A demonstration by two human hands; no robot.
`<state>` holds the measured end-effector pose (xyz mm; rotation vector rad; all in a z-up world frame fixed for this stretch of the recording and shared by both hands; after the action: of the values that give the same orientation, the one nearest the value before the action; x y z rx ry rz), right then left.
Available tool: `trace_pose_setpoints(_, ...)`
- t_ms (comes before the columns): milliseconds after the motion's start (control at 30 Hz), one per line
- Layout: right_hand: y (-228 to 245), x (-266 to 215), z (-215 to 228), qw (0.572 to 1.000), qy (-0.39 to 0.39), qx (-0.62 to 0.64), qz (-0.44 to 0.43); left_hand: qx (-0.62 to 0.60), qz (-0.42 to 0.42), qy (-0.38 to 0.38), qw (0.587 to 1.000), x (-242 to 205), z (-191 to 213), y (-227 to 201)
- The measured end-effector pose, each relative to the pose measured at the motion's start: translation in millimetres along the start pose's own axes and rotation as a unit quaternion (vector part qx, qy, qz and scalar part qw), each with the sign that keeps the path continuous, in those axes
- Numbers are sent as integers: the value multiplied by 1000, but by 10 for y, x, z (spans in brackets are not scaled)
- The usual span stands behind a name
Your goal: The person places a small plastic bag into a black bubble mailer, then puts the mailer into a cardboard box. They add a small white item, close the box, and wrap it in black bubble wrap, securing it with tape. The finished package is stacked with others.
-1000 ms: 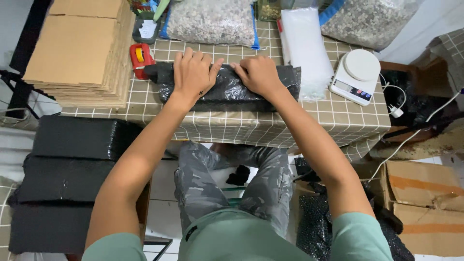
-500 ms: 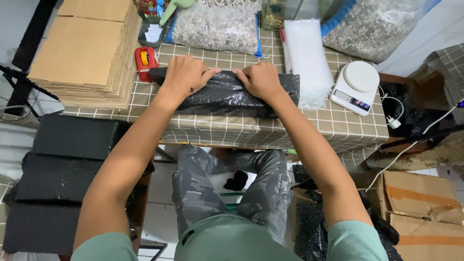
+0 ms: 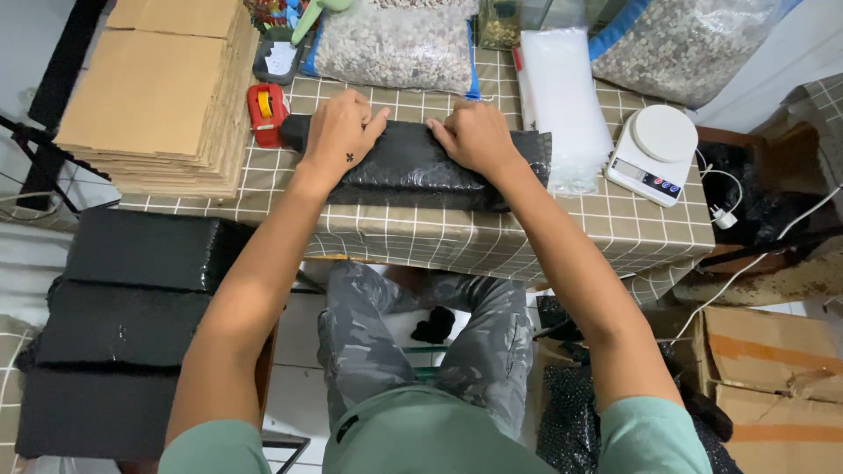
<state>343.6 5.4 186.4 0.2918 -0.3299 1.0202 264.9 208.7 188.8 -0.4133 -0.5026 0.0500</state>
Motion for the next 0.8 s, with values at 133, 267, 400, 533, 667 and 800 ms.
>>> trace_pose_setpoints(133, 61, 22, 50, 997, -44, -43, 40, -20, 51, 26, 998, 11, -30, 23)
trace_pose_setpoints(267, 118, -48, 177, 996, -86, 20, 26, 167, 4, -34, 985, 52, -98, -224)
trace_pose_setpoints(400, 144, -27, 251, 991, -116, 62, 35, 35, -106, -14, 994, -109, 102, -732)
trace_pose_setpoints(533, 13, -9, 29, 998, -4, 52, -17, 46, -14, 161, 986, -158, -123, -504)
trace_pose_setpoints(667, -63, -41, -83, 999, 4, -18, -45, 71, 4, 176, 982, -142, -218, -443)
trace_pose_setpoints(800, 459, -55, 335, 997, -68, -1, -20, 61, 2, 155, 986, -123, -268, -414)
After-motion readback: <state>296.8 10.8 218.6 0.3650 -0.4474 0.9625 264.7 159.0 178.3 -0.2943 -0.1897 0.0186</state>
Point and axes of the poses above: each hand's wrist, its own x-axis towards the middle knuckle, its own z-axis out of the back of the hand, y = z × x, the point moved 7 cm from there along x, towards the middle knuckle, and after that the axes turned 8 degrees about z, right-handed, at the moved point
